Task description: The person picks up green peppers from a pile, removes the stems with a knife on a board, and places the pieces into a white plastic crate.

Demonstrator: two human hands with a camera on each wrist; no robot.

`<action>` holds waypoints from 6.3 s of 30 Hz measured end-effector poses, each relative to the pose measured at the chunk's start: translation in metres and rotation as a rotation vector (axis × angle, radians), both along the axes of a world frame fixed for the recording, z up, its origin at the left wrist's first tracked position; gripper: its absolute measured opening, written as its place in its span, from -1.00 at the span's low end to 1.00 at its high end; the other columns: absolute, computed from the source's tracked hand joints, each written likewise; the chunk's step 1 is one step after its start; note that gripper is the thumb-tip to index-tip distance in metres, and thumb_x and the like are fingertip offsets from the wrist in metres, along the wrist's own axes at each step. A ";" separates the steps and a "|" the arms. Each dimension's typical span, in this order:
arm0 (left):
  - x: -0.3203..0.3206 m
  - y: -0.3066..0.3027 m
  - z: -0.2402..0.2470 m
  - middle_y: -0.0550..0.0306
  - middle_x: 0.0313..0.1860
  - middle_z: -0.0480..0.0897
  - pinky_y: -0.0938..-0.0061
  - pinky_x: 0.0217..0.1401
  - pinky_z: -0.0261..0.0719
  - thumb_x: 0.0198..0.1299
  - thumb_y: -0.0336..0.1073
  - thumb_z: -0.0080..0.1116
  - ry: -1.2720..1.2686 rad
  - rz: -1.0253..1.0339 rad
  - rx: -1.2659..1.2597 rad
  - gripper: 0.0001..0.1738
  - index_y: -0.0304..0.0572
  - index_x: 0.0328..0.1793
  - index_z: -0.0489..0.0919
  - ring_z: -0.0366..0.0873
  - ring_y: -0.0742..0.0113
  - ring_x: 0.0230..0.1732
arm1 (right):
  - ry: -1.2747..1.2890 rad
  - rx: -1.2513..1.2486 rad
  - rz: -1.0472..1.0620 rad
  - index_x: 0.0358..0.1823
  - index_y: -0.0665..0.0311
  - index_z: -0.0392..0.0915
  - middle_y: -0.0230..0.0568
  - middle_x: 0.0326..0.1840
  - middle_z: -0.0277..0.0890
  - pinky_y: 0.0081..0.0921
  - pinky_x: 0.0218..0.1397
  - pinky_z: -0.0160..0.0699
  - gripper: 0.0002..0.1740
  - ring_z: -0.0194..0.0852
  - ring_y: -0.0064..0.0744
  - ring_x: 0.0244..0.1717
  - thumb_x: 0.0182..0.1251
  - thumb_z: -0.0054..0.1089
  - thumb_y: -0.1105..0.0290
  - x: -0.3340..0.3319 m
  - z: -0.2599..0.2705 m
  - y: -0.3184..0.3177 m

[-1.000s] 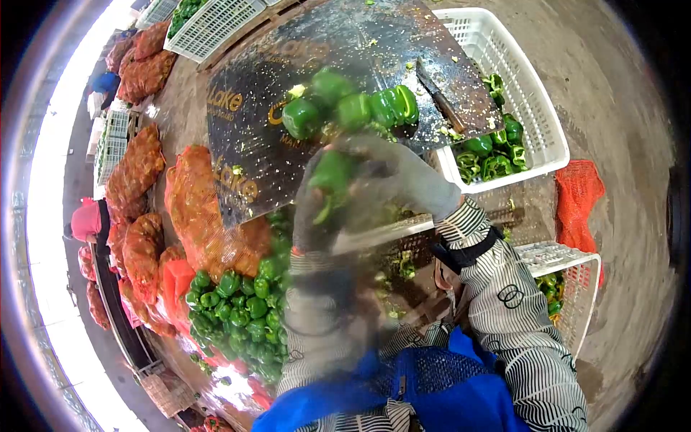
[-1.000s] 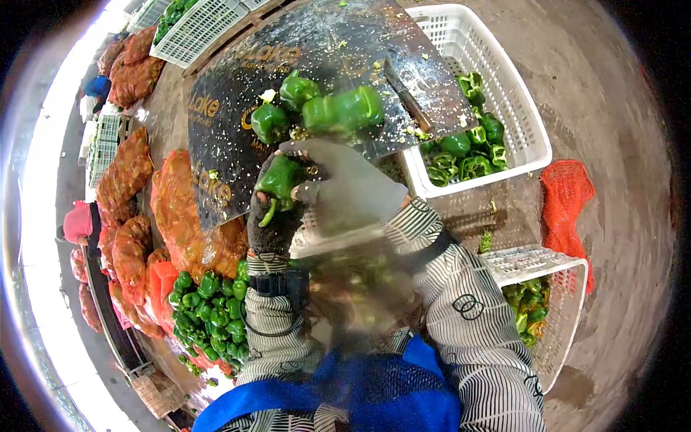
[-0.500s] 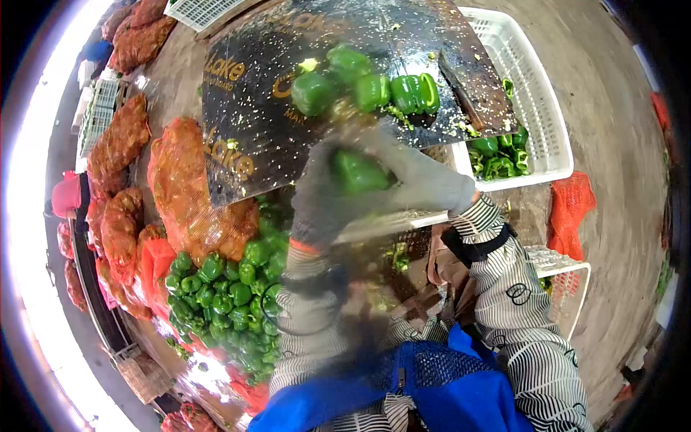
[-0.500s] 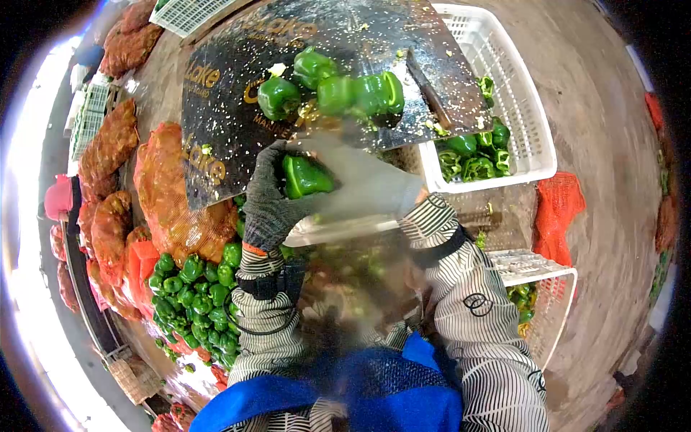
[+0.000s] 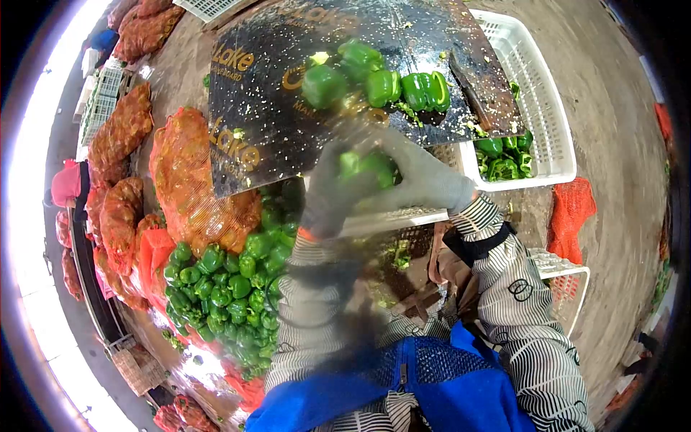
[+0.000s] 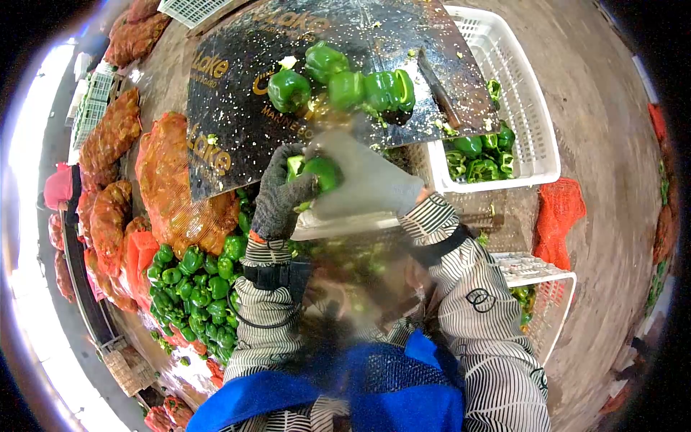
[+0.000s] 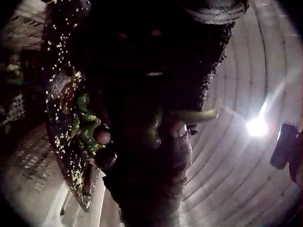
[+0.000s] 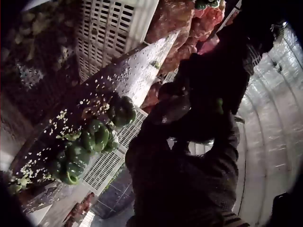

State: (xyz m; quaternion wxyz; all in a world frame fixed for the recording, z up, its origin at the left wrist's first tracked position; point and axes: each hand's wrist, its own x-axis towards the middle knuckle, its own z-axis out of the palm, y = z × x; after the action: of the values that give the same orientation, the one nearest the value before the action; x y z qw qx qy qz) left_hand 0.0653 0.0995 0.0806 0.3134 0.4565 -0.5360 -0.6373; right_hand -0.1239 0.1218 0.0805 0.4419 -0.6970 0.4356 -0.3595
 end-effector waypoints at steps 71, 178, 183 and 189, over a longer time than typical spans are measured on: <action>0.027 -0.014 -0.018 0.00 0.09 0.60 0.28 -0.09 0.76 0.43 0.20 -0.11 0.807 0.319 0.088 -0.37 -0.21 0.26 0.46 0.64 0.11 0.02 | 1.046 0.207 0.011 0.20 0.27 0.46 0.02 0.20 0.44 -0.21 0.16 0.56 -0.44 0.57 -0.06 0.04 0.11 0.27 0.38 0.015 0.005 0.020; -0.034 0.056 -0.018 0.01 -0.06 0.70 0.26 0.08 0.60 0.06 -0.12 0.39 -0.659 0.005 -0.907 -0.43 -0.11 0.20 0.55 0.67 0.07 -0.04 | -0.135 0.131 -0.765 -0.15 0.40 0.66 -0.25 -0.26 0.59 -0.60 -0.35 0.51 -0.73 0.48 -0.57 -0.37 0.44 -0.02 0.40 -0.052 -0.011 -0.024; -0.040 0.028 -0.028 -0.05 0.41 0.39 0.22 0.32 0.49 0.03 -0.06 0.42 -1.220 -0.500 -0.622 -0.10 -0.06 0.49 0.28 0.48 0.03 0.29 | -0.442 -0.089 -0.869 -0.13 0.32 0.66 -0.33 -0.39 0.48 -0.65 -0.44 0.45 -0.73 0.42 -0.61 -0.42 0.44 -0.02 0.36 -0.118 -0.024 -0.022; -0.085 -0.012 -0.011 -0.07 0.47 0.30 0.17 0.37 0.47 0.05 -0.11 0.41 -0.938 -0.195 -0.705 -0.15 0.08 0.49 0.29 0.37 -0.04 0.39 | -0.165 -0.016 -1.539 0.22 0.36 0.48 0.10 0.15 0.52 -0.32 0.25 0.43 -0.54 0.50 -0.08 0.14 0.36 0.10 0.30 -0.207 -0.005 0.016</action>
State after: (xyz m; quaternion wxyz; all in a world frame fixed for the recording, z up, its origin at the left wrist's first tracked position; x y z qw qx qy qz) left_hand -0.0196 0.0871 0.0697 0.1157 0.5065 -0.8359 -0.1771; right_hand -0.3305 0.1378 0.0756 0.0938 -0.1722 0.7603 -0.6193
